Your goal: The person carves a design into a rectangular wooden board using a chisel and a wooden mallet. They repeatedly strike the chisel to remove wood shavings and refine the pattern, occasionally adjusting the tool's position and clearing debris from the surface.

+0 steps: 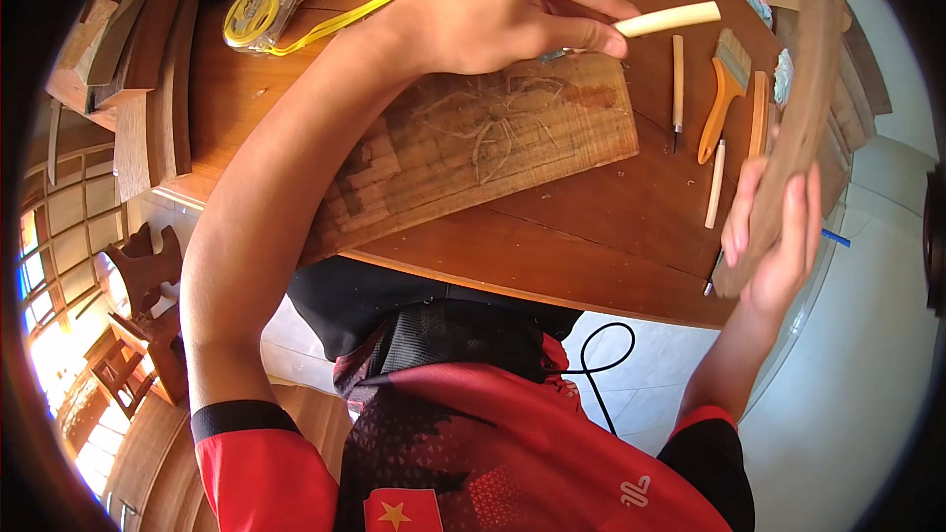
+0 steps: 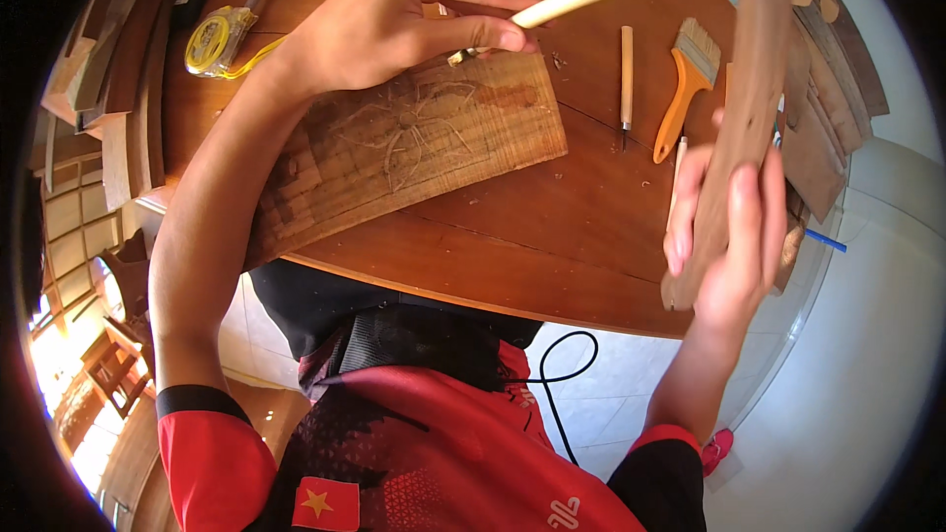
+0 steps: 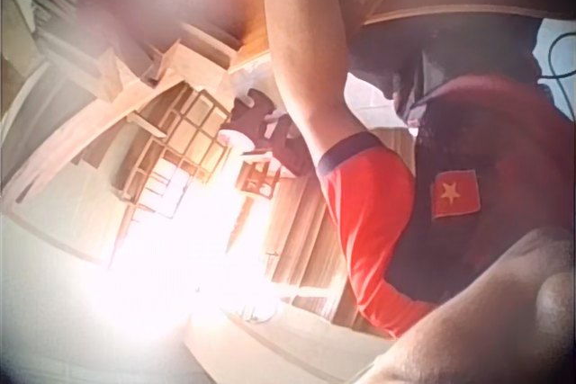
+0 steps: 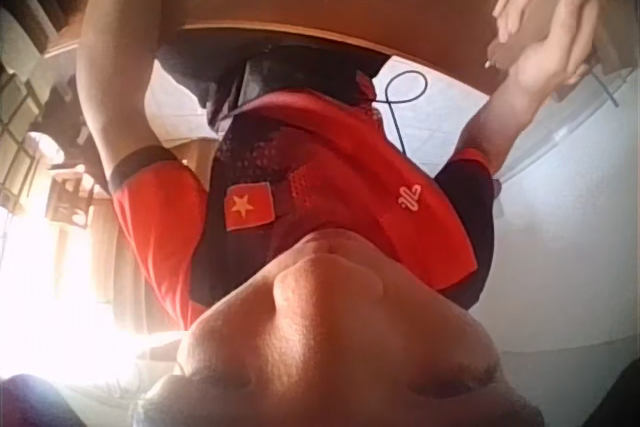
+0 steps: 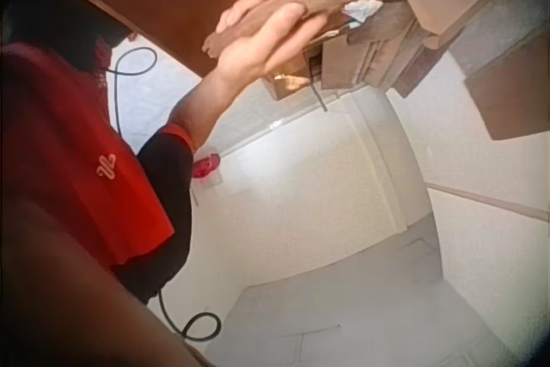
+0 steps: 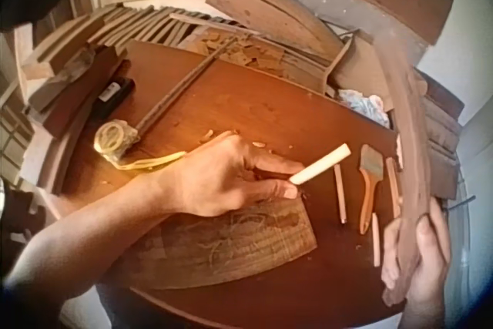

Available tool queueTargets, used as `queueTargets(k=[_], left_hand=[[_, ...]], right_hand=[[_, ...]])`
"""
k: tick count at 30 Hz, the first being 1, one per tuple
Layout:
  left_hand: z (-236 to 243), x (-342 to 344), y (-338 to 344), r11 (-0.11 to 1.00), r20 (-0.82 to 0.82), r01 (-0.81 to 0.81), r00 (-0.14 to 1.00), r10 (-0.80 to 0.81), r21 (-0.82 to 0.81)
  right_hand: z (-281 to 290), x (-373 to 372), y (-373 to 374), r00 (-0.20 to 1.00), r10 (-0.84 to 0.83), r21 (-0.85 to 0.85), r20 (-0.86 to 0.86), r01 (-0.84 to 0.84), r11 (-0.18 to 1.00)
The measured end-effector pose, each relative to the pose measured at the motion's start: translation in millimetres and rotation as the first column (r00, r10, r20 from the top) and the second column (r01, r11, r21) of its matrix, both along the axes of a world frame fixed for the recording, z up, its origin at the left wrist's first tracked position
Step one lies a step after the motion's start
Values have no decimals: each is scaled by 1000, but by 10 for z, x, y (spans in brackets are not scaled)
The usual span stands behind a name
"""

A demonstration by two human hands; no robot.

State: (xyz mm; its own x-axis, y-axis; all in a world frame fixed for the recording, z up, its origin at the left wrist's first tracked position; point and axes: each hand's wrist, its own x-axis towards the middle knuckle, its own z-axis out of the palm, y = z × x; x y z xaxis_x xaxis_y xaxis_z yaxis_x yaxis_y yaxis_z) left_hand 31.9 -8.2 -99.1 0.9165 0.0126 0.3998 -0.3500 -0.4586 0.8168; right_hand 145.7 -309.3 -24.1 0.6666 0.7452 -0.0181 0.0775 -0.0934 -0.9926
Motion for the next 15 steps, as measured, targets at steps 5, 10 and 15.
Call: queueTargets(k=[5,10,15], left_hand=[[112,-43,-25,999,-139,-31,990,35,32],[202,-49,21,999,-159,32,987,-29,11],[178,-5,-63,999,-140,16,990,-11,32]], right_hand=[[-16,-241,-235,996,-53,-231,-76,34,972],[-16,-285,-271,988,-76,-270,-137,37,962],[-22,-322,-274,989,-72,-333,-129,25,942]])
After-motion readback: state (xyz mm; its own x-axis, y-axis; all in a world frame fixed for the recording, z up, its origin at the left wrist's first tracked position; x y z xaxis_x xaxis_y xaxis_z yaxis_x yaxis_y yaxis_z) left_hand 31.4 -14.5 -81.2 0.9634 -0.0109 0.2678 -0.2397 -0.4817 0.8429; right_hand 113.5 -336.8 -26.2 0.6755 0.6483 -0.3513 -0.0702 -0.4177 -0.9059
